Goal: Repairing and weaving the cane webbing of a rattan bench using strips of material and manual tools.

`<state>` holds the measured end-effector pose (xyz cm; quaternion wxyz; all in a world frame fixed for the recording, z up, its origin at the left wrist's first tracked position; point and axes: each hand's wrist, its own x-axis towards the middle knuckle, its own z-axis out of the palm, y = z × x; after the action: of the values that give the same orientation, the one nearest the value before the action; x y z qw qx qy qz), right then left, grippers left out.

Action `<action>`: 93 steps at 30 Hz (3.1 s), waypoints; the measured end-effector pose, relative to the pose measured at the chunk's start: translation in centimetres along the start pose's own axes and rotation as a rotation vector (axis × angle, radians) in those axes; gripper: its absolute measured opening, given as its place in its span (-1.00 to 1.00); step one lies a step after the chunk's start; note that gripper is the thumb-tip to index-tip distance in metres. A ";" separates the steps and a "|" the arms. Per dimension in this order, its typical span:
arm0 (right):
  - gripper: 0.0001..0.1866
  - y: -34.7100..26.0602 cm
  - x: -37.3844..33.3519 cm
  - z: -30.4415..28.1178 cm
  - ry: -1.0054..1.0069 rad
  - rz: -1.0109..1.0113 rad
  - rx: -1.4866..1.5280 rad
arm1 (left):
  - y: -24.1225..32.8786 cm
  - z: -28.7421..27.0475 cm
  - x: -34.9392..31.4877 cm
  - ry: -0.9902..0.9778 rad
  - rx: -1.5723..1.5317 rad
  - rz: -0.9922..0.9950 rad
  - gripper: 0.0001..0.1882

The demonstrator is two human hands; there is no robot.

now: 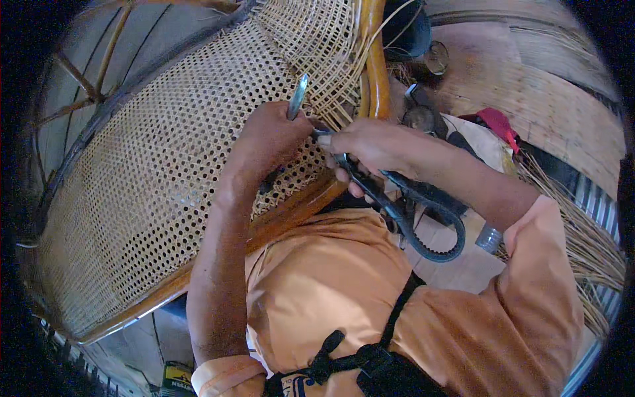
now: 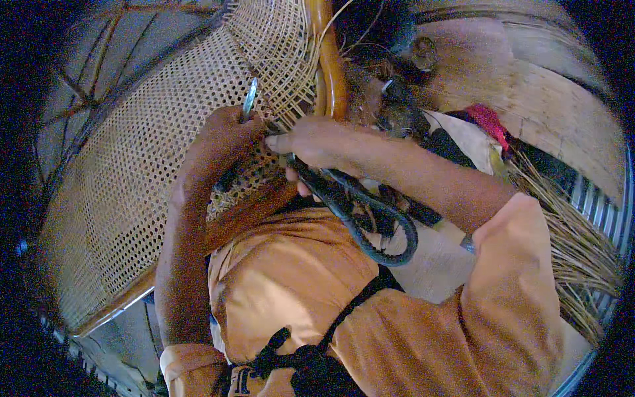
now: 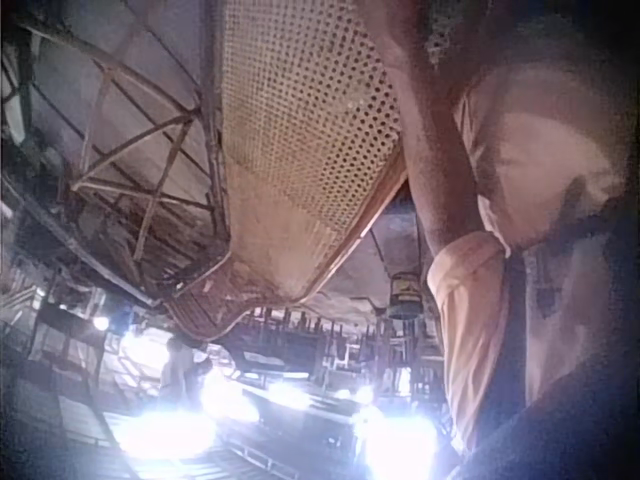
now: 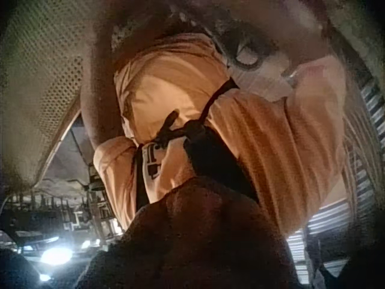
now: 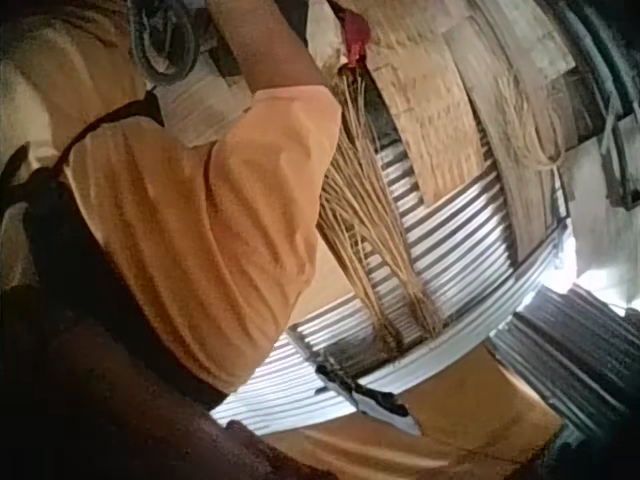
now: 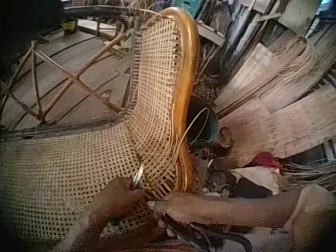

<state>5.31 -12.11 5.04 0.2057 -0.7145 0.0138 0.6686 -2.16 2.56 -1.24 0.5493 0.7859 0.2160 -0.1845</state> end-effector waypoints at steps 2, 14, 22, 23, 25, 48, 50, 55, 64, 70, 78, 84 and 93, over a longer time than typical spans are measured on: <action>-0.60 -1.5 -1.1 0.4 0.055 0.025 -0.001 | 0.0 0.0 0.0 0.002 0.025 0.002 -0.71; -0.59 6.1 -4.0 0.2 0.215 -0.497 -0.052 | -0.1 -0.9 -1.5 0.167 -0.433 -0.172 -0.71; -0.49 25.8 5.1 2.2 0.802 -0.334 -0.522 | -1.2 0.3 -0.4 0.307 -0.434 -0.095 -0.68; -0.48 26.9 5.8 2.3 0.864 -0.408 -0.616 | -0.5 0.7 -0.4 0.328 -0.453 -0.142 -0.69; -0.62 26.6 7.3 1.6 0.932 -0.539 -0.331 | 0.2 1.0 -0.6 0.365 -0.462 -0.141 -0.70; -0.80 21.6 8.3 -6.4 1.147 -0.365 -0.224 | -1.9 -0.1 0.3 0.343 -0.672 -0.113 -0.74; -0.81 21.3 6.6 -6.2 1.160 -0.457 -0.183 | -2.0 -0.2 0.3 0.317 -0.668 -0.087 -0.74; -0.78 18.9 4.0 -6.6 1.127 -0.573 -0.056 | -0.9 0.2 0.1 0.309 -0.685 -0.094 -0.73; -0.89 9.8 8.2 -10.7 1.281 -0.746 -0.213 | -1.2 -0.5 0.0 0.294 -0.687 -0.134 -0.75; -0.82 7.8 13.3 -13.8 1.147 -0.828 -0.051 | 0.1 0.8 0.2 0.326 -0.659 -0.146 -0.78; -0.82 10.3 5.6 -13.4 1.049 -0.837 0.164 | 2.0 0.6 -0.5 0.416 -0.515 -0.189 -0.83; -0.91 12.3 -0.8 -10.7 1.065 -0.808 0.211 | 7.3 3.7 -0.8 0.408 -0.056 0.264 -0.81; -0.92 11.4 -4.7 -9.1 0.948 -0.942 0.223 | 11.9 5.3 0.4 0.295 0.412 0.452 -0.81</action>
<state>10.09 -26.61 6.63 0.5191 -0.8348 -0.1414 0.1167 4.39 -6.03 6.11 0.3687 0.9266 0.0715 0.0178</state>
